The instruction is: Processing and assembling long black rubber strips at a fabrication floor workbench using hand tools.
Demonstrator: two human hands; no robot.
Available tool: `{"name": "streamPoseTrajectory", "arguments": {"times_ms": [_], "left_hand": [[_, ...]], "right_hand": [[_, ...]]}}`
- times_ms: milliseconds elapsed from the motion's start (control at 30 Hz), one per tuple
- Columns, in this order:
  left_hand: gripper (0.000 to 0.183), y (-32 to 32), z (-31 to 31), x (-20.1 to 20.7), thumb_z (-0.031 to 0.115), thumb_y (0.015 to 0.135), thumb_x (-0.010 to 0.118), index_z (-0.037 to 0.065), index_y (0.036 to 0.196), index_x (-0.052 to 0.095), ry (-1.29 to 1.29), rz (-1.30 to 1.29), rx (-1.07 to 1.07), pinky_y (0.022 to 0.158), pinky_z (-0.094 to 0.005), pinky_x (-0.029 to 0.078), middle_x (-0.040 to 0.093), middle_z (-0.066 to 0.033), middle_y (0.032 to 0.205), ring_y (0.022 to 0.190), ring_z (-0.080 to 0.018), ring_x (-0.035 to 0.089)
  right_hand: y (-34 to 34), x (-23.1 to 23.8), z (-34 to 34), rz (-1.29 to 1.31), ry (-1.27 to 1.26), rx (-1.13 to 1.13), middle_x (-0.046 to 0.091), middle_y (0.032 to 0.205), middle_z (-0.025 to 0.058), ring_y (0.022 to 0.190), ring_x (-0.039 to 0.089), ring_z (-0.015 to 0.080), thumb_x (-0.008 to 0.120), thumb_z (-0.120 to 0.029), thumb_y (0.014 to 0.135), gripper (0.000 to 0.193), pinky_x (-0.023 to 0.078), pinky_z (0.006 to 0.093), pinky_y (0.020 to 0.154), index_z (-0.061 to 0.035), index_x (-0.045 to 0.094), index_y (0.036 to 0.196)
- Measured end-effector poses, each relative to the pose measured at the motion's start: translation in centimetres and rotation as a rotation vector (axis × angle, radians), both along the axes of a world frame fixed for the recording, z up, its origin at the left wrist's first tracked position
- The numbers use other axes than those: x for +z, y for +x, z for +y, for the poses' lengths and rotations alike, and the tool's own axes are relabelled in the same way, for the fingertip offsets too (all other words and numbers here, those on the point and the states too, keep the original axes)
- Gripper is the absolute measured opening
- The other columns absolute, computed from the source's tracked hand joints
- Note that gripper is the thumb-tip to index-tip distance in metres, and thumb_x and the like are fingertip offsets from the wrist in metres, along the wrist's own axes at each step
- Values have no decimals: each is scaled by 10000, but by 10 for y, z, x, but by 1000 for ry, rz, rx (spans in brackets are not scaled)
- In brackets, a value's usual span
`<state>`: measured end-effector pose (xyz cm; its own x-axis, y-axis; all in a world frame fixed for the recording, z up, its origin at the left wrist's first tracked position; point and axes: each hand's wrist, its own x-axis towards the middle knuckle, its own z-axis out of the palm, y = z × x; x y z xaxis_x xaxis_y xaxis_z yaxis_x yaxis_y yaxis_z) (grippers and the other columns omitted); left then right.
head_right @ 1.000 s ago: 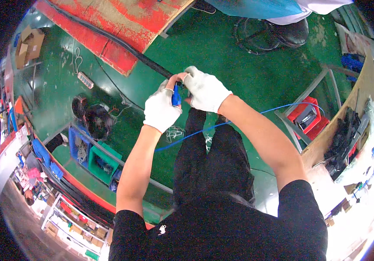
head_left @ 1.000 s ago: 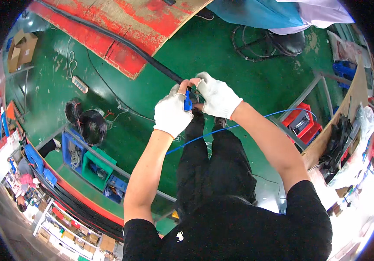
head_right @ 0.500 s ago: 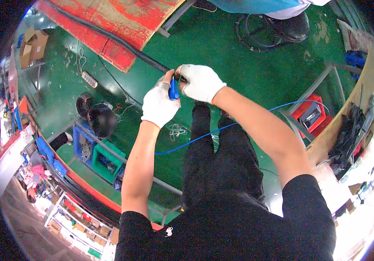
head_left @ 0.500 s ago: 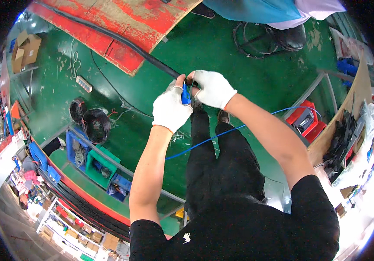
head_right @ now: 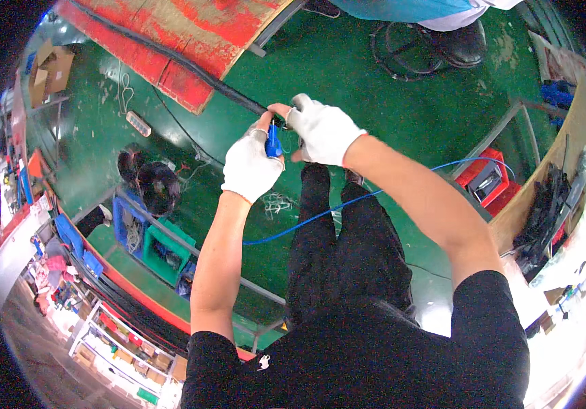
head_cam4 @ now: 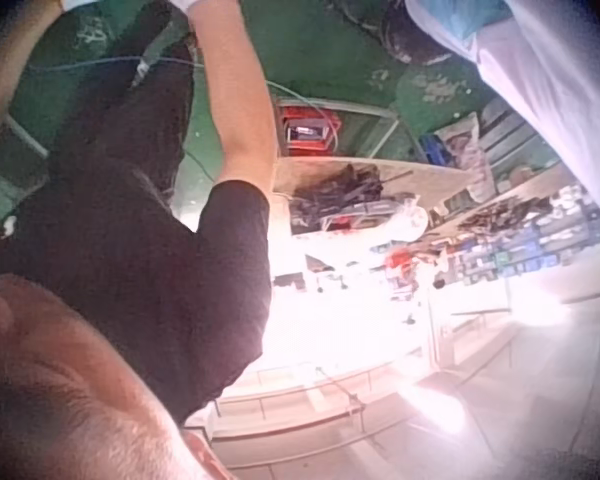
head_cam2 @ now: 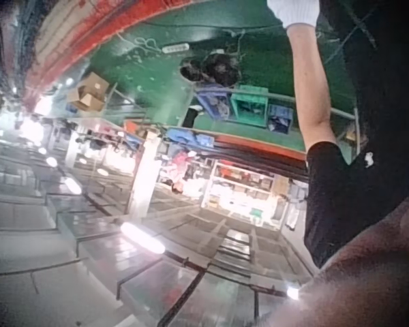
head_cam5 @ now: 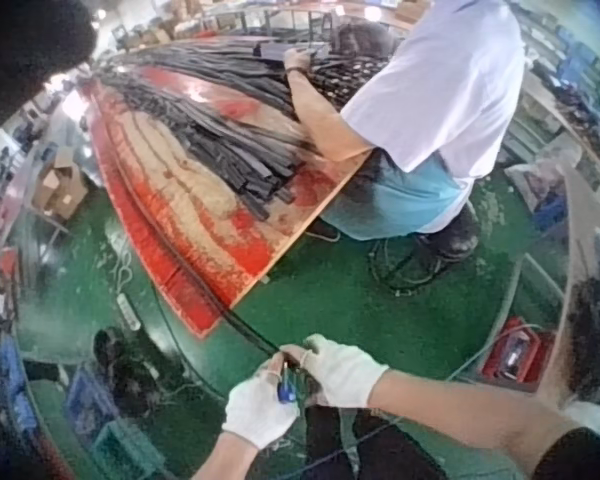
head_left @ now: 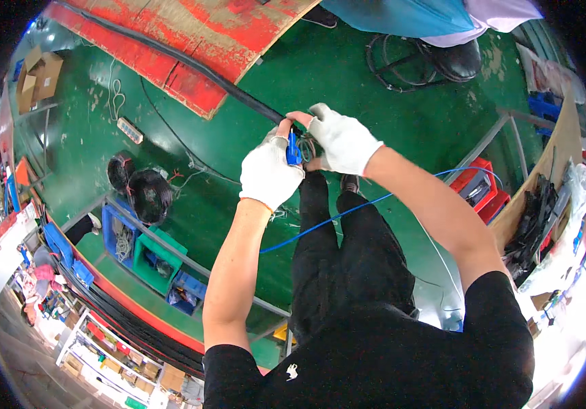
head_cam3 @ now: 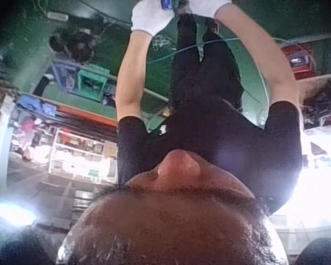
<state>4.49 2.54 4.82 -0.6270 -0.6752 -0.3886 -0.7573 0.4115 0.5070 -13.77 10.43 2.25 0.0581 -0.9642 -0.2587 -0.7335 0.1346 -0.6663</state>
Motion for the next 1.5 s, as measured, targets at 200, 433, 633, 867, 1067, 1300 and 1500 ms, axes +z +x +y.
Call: {"name": "streamPoseTrajectory", "arguments": {"times_ms": [200,433,633,867,1067,1300,1500], "left_hand": [[811,-7,-4,10,104,757,742,173,1529,504,80,-52,19,933,-471,570,672,-208,1344,1131,-428,686],[832,6,3,-3,64,750,744,158,1539,498,-9,72,9,950,-447,568,675,-210,1335,1115,-422,694],[839,7,6,-5,60,752,748,165,1544,492,0,28,29,921,-459,572,690,-230,1280,1064,-429,712],[844,2,7,-5,62,746,748,166,1541,487,-6,18,45,881,-450,577,699,-225,1242,1012,-415,719],[829,6,10,-11,66,750,738,168,1536,492,-43,32,57,862,-439,575,706,-214,1196,965,-398,720],[804,4,11,-5,65,737,739,163,1501,508,0,-22,85,902,-442,580,677,-191,1331,1044,-418,715],[794,6,11,-13,75,773,728,163,1532,511,-51,40,67,860,-433,572,708,-204,1142,925,-387,713]], "right_hand": [[9,-27,-10,-90,-89,-192,716,1021,208,923,714,415,794,-299,842,435,578,503,805,-78,698,1204],[-20,-62,-30,-811,304,-250,772,957,66,890,679,178,702,-288,963,304,540,343,838,-15,760,1084],[-21,-66,-27,-924,503,-236,731,1064,49,952,631,150,660,-319,1010,356,507,313,863,-13,733,1176],[-8,-60,-24,-928,484,-241,689,890,28,820,571,132,681,-502,1009,503,464,320,738,-4,750,1010],[-14,-60,-3,-975,571,-235,696,843,22,719,559,133,688,-451,977,418,441,317,626,-42,776,978],[-26,-39,30,-805,531,-153,702,870,52,844,639,148,723,-336,955,321,515,330,787,-21,747,1008],[-71,-60,121,-700,625,-90,699,829,60,805,619,151,765,-313,913,306,497,363,732,-14,732,968]]}}
